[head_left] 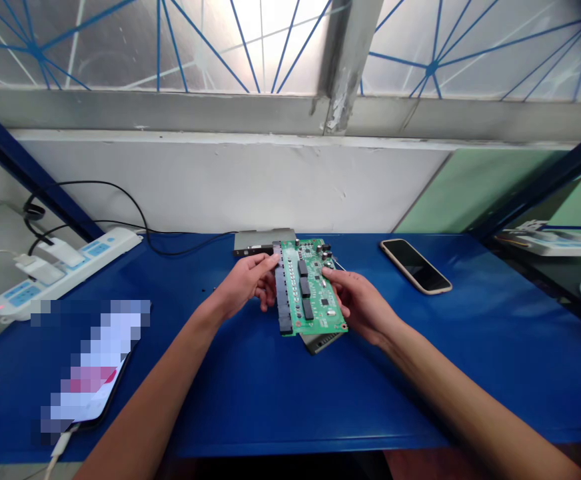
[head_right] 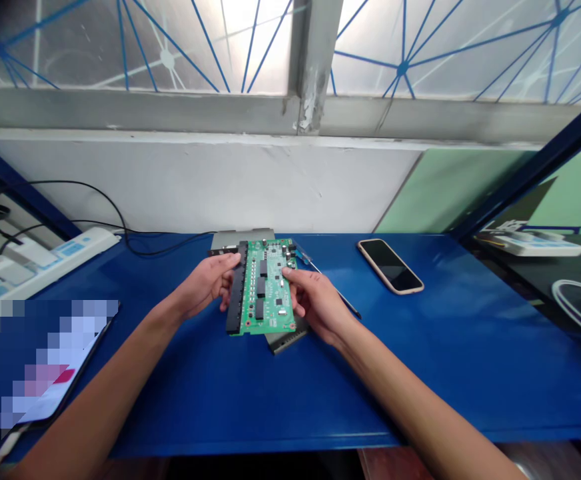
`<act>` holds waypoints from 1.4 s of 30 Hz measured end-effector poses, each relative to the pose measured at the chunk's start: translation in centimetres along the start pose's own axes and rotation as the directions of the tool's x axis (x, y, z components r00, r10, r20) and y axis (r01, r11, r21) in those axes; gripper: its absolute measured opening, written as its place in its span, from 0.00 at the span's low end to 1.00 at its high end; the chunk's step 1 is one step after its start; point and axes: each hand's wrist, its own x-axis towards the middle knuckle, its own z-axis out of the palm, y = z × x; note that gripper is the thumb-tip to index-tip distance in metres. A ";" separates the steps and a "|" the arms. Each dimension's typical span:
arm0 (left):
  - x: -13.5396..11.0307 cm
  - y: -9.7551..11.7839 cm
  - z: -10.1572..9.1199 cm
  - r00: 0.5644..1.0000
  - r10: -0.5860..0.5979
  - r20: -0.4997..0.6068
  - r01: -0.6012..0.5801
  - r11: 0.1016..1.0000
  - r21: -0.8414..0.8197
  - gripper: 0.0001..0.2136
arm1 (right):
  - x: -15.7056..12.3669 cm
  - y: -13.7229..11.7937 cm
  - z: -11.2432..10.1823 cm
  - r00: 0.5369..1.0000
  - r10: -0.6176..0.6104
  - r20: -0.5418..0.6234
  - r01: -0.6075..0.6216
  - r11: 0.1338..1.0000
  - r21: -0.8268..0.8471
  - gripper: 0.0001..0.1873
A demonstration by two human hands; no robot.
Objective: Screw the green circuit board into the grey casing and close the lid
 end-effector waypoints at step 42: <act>-1.0 0.6 0.9 0.974 0.145 0.175 -0.138 0.989 -0.048 0.28 | 0.1 0.5 0.5 0.989 -0.149 0.003 0.148 0.977 -0.151 0.28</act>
